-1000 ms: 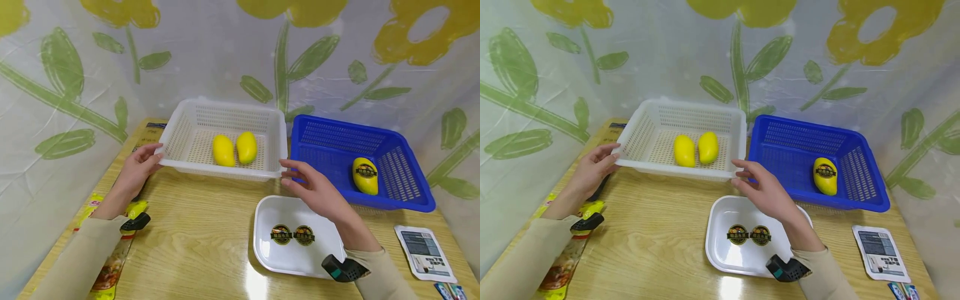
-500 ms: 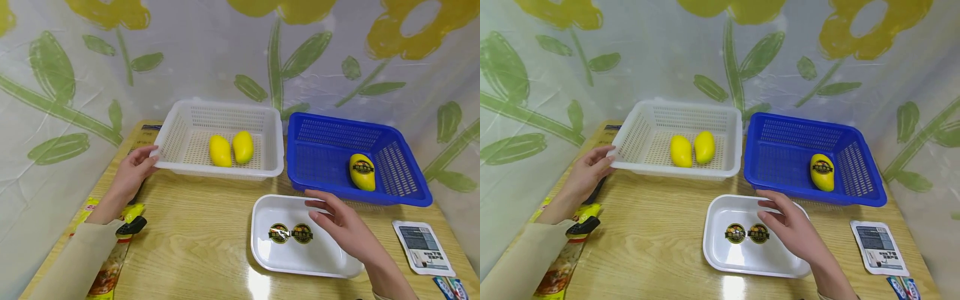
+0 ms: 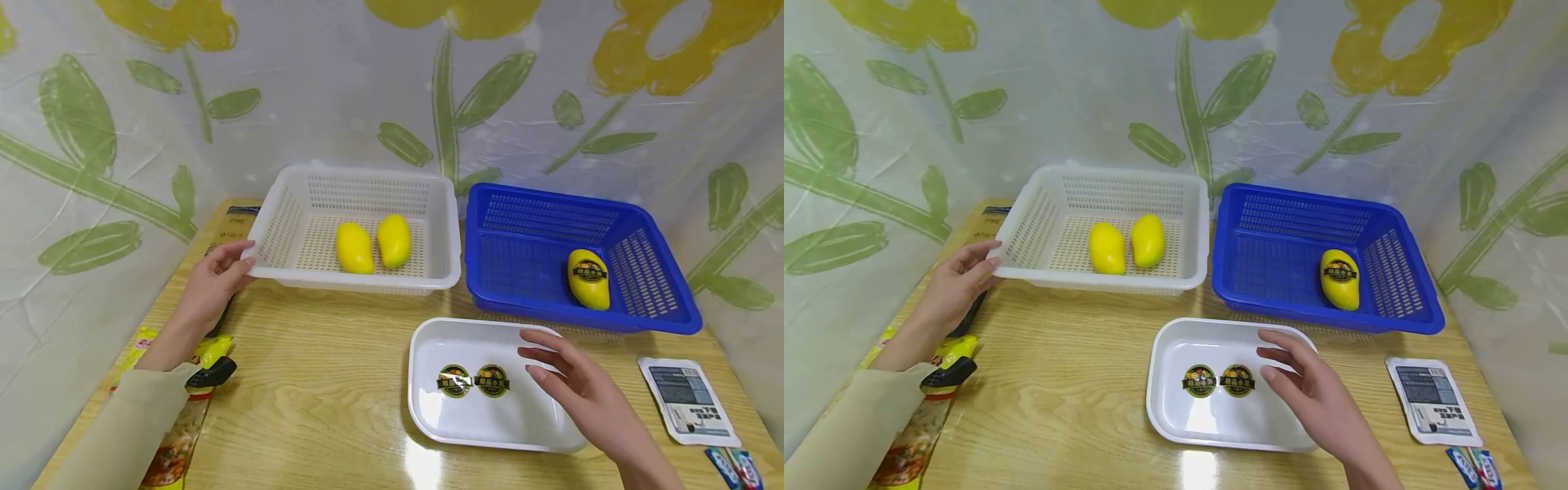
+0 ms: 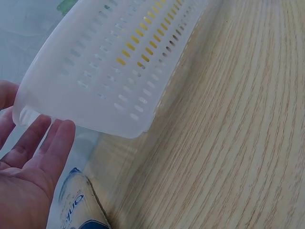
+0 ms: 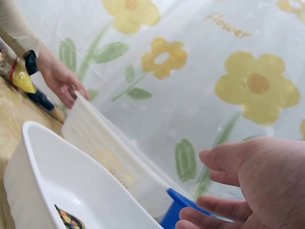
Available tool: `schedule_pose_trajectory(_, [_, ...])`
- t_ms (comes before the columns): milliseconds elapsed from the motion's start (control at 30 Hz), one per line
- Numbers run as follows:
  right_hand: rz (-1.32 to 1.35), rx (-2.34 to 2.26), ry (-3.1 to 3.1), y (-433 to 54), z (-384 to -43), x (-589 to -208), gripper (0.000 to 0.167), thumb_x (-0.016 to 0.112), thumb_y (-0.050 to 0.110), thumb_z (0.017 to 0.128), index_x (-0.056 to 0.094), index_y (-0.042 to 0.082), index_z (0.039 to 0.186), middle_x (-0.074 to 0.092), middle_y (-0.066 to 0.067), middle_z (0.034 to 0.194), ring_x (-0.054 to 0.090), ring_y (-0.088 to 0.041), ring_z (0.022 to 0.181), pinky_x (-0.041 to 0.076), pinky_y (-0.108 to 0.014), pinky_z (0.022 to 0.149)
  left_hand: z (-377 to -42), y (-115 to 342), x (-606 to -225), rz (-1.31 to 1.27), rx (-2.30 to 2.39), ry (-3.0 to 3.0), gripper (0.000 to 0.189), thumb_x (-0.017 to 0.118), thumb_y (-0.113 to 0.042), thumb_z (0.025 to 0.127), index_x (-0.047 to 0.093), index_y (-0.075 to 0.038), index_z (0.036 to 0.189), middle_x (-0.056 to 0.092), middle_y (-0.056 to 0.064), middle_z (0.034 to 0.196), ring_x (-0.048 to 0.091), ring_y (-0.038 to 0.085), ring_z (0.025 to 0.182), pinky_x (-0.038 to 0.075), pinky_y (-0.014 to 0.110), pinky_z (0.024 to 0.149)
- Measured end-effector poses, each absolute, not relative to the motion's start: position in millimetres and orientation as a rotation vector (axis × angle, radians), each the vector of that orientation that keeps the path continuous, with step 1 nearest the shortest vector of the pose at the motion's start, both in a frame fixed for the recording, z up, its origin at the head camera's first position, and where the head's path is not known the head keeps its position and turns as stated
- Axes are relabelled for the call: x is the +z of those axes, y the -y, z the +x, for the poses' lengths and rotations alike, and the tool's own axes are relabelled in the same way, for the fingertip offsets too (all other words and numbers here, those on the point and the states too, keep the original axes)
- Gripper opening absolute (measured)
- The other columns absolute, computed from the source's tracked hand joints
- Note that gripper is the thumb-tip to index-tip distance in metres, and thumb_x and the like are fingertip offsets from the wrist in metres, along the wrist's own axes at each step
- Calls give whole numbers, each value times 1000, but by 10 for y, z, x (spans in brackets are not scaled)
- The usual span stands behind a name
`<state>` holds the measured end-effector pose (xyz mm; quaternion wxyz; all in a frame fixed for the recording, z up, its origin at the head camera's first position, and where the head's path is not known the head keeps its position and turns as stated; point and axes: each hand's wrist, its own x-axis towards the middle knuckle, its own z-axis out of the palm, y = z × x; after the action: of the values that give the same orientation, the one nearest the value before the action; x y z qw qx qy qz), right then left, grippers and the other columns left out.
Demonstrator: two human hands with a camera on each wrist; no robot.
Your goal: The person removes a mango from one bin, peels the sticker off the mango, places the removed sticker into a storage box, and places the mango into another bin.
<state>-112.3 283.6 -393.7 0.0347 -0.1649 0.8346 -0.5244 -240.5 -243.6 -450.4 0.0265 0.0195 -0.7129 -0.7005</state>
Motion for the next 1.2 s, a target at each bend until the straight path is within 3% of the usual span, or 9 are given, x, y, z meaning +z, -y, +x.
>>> schedule_pose_trajectory(267, [-342, -1635, -2607, -3062, -1063, -3891, 42, 51, 7, 102, 46, 8, 143, 52, -3, 141, 56, -7, 121, 48, -16, 90, -2397, 2445, -4505, 41, -2191, 2180, 43, 67, -22, 94, 55, -6, 132, 53, 4, 114, 58, 12, 100, 54, 21, 81])
schedule_pose_trajectory(467, [-93, -1564, -2636, -3267, -1041, -3831, 44, 49, 22, 104, 42, 17, 148, 50, -1, 143, 54, -1, 120, 44, -10, 88, -2399, 2454, -4517, 27, -2191, 2178, 43, 67, -22, 94, 55, -6, 132, 53, 3, 113, 59, 12, 99, 53, 20, 81])
schedule_pose_trajectory(667, [-49, -1592, -2637, -3427, -1038, -3846, 47, 48, 20, 104, 39, 16, 150, 46, -3, 145, 55, 0, 119, 44, -9, 86, -2412, 2465, -4500, 48, -2142, 2225, 44, 65, -23, 96, 53, -6, 134, 51, 2, 115, 57, 11, 98, 53, 17, 78])
schedule_pose_trajectory(833, [0, -1621, -2588, -3513, -1027, -3872, 49, 48, 24, 104, 37, 17, 151, 46, 4, 146, 55, 1, 118, 46, -9, 85, -2447, 2407, -4382, 138, -1932, 2339, 46, 60, -31, 98, 51, -5, 135, 53, -2, 114, 54, 11, 98, 49, 14, 74])
schedule_pose_trajectory(933, [-8, -1704, -2556, -3540, -1020, -3891, 48, 48, 20, 104, 37, 14, 150, 46, 3, 145, 55, 1, 117, 46, -10, 85, -2472, 2342, -4258, 237, -1747, 2441, 53, 56, -39, 98, 49, -5, 138, 52, 2, 125, 51, 17, 110, 46, 16, 79])
schedule_pose_trajectory(1067, [-112, -1905, -2477, -3571, -1014, -3927, 46, 45, 10, 104, 36, 5, 149, 44, -4, 145, 56, -2, 118, 47, -14, 90, -2509, 2244, -4100, 336, -1611, 2505, 58, 54, -44, 97, 47, -9, 142, 44, 9, 144, 44, 25, 131, 45, 30, 93])
schedule_pose_trajectory(1200, [-118, -2238, -2338, -3640, -1048, -4014, 42, 45, 3, 103, 39, -4, 144, 48, -9, 140, 58, -9, 118, 49, -20, 91, -2546, 2162, -4008, 285, -1536, 2494, 55, 54, -42, 98, 50, -9, 140, 41, 12, 148, 38, 28, 137, 39, 43, 106])
